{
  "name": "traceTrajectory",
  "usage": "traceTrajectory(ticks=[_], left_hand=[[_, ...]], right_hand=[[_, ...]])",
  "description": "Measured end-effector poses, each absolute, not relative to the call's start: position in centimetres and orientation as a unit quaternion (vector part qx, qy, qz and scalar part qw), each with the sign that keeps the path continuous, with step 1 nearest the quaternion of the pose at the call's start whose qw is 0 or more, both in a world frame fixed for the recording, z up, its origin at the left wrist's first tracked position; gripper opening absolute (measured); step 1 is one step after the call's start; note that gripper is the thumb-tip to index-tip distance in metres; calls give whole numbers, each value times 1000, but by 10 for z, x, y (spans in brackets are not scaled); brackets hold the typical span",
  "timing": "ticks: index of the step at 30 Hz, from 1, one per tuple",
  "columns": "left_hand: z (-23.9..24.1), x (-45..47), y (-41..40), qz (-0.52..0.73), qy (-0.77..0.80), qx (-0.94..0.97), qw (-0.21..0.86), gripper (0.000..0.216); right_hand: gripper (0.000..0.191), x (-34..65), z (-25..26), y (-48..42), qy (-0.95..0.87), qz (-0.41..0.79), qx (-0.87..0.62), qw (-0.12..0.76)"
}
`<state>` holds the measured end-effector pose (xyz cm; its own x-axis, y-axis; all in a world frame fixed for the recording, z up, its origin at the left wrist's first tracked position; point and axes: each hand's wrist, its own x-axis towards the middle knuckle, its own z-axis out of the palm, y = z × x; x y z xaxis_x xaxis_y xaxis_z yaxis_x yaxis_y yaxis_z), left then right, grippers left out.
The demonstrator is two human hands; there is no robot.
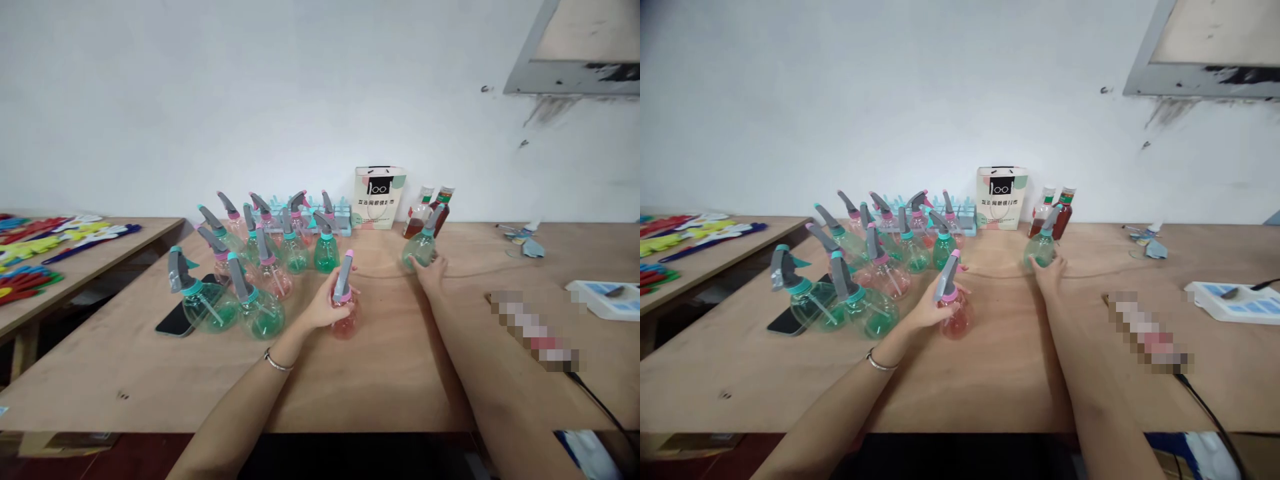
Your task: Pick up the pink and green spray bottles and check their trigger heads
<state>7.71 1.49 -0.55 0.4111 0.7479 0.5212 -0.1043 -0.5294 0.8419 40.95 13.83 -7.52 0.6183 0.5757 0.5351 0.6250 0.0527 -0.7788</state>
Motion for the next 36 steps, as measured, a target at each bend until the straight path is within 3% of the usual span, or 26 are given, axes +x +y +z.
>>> traceTrajectory(ticks=[11, 19, 24, 30, 36], left_hand=[[12, 67, 16, 510, 257, 659, 490, 48], [5, 45, 15, 429, 171, 636, 617, 48], [5, 43, 12, 471, 143, 587, 643, 43], [11, 48, 10, 449, 148, 588, 656, 55], [6, 54, 4, 431, 124, 592, 670, 40]], right_hand=[[82, 325, -83, 42, -534, 157, -587, 588], [78, 309, -80, 26, -573, 190, -556, 571], [78, 312, -78, 26, -579, 194, -548, 572], [76, 311, -77, 25, -580, 192, -549, 571], [76, 312, -77, 25, -584, 193, -546, 569]])
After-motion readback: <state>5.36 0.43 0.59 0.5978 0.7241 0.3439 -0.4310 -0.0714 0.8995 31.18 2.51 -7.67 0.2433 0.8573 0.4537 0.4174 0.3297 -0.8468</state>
